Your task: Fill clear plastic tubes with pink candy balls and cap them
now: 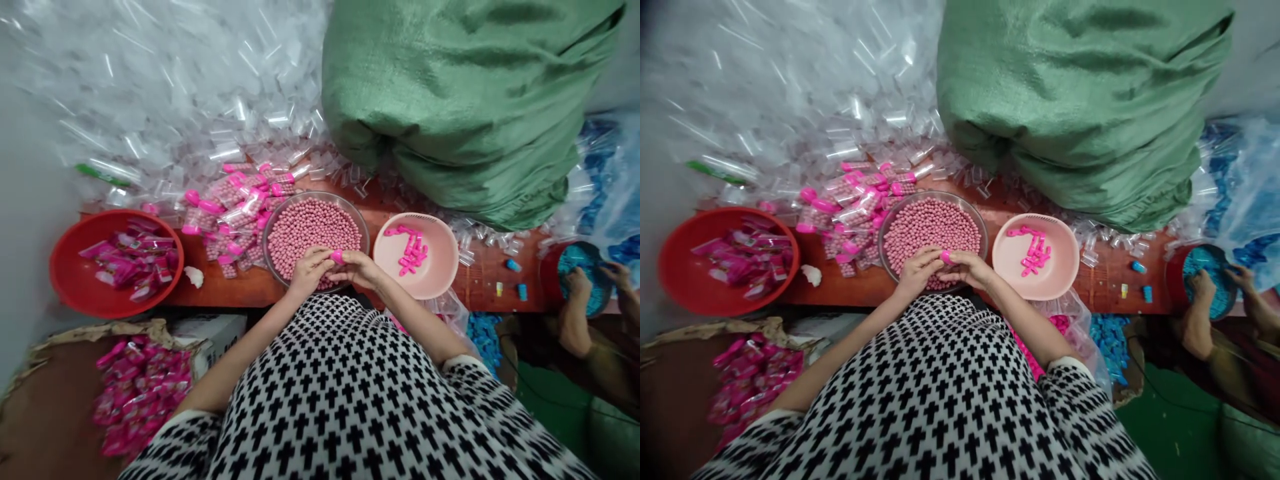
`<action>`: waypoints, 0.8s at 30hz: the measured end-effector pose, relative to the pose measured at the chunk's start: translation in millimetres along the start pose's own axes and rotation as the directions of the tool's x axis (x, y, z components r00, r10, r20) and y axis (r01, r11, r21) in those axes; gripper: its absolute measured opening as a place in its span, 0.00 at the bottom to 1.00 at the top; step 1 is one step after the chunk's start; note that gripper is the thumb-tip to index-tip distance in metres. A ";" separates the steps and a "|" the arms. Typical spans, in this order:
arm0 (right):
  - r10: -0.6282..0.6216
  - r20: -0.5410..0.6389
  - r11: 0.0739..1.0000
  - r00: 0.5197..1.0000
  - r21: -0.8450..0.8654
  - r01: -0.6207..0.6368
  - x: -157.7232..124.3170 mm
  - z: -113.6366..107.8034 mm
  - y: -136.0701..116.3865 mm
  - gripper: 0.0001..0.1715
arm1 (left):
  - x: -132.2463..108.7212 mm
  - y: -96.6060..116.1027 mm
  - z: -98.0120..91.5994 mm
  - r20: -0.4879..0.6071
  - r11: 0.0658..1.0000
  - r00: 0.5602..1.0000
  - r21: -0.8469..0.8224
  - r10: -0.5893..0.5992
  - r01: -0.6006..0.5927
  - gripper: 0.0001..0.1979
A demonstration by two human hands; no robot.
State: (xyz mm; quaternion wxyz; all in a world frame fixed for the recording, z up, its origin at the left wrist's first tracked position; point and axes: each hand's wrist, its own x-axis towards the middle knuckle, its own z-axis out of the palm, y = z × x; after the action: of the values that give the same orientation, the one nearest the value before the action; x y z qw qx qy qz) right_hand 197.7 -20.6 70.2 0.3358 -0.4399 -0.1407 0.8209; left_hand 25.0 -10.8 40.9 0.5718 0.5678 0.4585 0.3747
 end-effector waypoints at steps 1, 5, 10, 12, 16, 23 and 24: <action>-0.022 -0.034 0.999 0.999 0.031 0.023 3.9 1.7 3.9 0.17 | -0.1 -0.4 0.1 -0.002 1.000 1.000 0.013 -0.001 0.001 0.14; -0.065 -0.130 0.993 0.989 0.093 0.077 17.1 8.7 16.1 0.12 | 4.2 -2.4 0.1 -0.027 0.999 0.999 0.046 0.016 -0.015 0.14; 0.004 -0.015 0.968 1.000 -0.250 -0.008 30.3 -3.2 -22.3 0.22 | 12.2 2.1 -13.6 -0.062 0.998 0.998 0.064 -0.018 0.022 0.16; -0.160 -0.077 0.853 0.984 -0.512 0.099 44.0 -22.7 -56.6 0.23 | 8.1 3.3 -28.8 -0.191 0.995 0.979 0.058 -0.070 0.082 0.18; -0.621 -0.286 0.304 0.730 -0.946 -0.112 93.7 -73.4 -114.3 0.16 | -14.5 -12.6 -75.2 -0.552 0.968 0.822 0.096 -0.141 0.231 0.20; -0.542 -0.458 -0.016 0.704 -0.832 -0.554 156.7 -113.2 -118.1 0.27 | -37.9 -83.7 -145.6 -0.826 0.835 0.544 0.194 -0.144 0.515 0.20; -0.540 -0.441 -0.021 0.717 -0.844 -0.536 153.5 -114.0 -118.5 0.26 | -36.3 -91.9 -150.8 -0.826 0.806 0.545 0.224 -0.141 0.548 0.20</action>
State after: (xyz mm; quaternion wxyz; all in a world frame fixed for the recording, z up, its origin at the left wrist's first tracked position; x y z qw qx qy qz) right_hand 282.1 162.7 -29.1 -0.0617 -0.8081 -0.5439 0.2174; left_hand -137.6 -6.0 -37.0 0.2287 0.3606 0.8389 0.3375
